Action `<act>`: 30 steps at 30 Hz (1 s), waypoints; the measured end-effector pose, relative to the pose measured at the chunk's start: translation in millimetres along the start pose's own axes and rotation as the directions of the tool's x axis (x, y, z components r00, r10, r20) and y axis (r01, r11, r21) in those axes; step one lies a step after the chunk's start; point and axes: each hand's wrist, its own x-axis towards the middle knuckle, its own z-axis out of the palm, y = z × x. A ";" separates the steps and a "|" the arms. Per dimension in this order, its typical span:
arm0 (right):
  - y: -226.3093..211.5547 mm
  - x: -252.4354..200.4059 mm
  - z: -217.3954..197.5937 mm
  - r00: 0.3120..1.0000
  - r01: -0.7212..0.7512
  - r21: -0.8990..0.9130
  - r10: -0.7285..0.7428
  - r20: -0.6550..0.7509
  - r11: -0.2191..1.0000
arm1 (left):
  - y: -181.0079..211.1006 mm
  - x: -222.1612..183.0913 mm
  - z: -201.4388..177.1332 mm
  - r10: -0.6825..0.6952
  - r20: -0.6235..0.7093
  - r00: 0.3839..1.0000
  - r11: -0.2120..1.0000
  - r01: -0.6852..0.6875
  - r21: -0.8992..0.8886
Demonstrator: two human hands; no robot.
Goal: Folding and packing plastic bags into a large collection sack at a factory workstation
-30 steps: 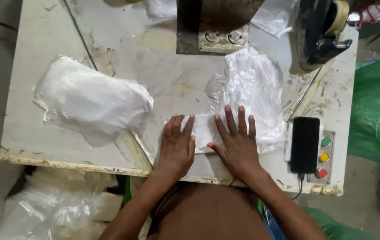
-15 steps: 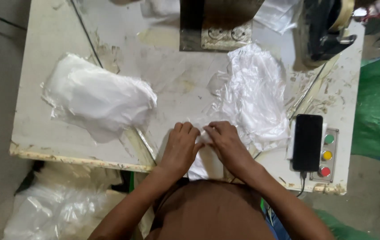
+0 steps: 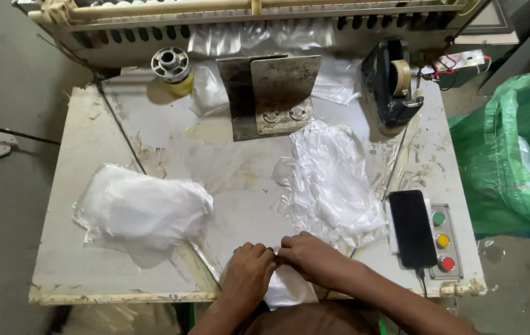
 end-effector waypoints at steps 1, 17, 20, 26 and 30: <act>4.8 1.1 9.3 0.999 -0.045 -0.083 0.047 0.023 0.996 | 0.4 -0.4 3.5 0.010 -0.024 1.000 1.000 -0.010 0.015; 31.1 -14.8 -157.8 0.669 -0.100 0.639 0.527 -0.525 0.763 | 9.1 43.3 -144.6 -0.239 0.080 0.968 0.801 0.244 -0.546; 116.4 -45.1 -214.7 0.209 -0.248 0.398 0.450 -0.868 0.883 | 11.4 33.3 -132.9 0.131 -0.338 0.932 0.970 -0.192 -0.152; 197.0 -53.2 -242.6 0.268 -0.530 0.652 0.836 -0.479 0.543 | -3.9 5.9 -33.2 0.222 -0.347 0.911 0.973 -0.228 0.025; 262.8 -62.6 -227.4 0.270 -0.366 0.639 0.734 -0.623 0.677 | 20.4 5.1 -37.7 0.104 -0.425 0.899 0.989 -0.138 -0.049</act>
